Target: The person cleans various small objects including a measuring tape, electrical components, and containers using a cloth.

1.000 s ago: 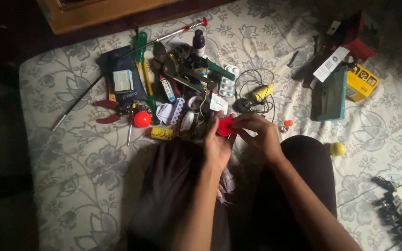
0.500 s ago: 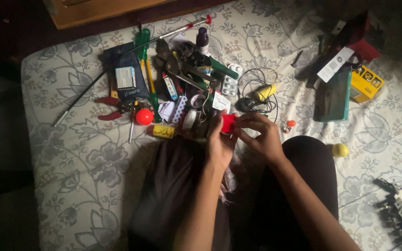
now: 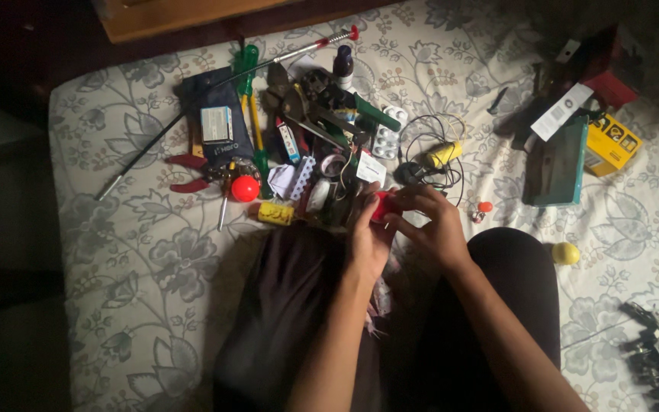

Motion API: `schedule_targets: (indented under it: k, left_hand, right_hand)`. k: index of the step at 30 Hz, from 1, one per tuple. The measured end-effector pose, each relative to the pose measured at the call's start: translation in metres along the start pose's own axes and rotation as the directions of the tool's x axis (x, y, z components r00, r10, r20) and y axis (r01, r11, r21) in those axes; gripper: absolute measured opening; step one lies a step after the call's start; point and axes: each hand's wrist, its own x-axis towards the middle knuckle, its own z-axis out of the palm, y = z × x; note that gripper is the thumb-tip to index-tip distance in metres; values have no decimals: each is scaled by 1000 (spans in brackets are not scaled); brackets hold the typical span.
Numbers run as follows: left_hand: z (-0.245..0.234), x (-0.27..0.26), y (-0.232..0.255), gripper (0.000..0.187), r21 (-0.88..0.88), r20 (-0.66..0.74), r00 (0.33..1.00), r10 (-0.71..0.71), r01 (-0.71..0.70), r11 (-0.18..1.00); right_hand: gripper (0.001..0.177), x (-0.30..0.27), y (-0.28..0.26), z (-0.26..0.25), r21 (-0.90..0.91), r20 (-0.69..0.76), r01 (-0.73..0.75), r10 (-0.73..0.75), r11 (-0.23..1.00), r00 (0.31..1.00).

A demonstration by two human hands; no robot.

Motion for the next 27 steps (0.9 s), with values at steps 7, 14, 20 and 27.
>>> schedule_targets:
  k: [7, 14, 20, 27]
  left_hand:
    - [6, 1, -1, 42, 137, -2, 998, 67, -66, 988]
    - [-3, 4, -5, 48, 289, -102, 993, 66, -34, 957]
    - [-15, 9, -13, 46, 247, -78, 996, 49, -28, 969]
    - [-10, 8, -7, 45, 257, -235, 971, 29, 34, 966]
  right_hand:
    - [31, -3, 7, 10, -33, -21, 52, -52, 998, 998]
    - [24, -4, 5, 10, -102, 27, 3, 0, 995, 1000]
    - [27, -5, -6, 7, -25, -29, -17, 17, 1000, 999]
    - [29, -4, 25, 10, 366, 34, -227, 230, 903, 973]
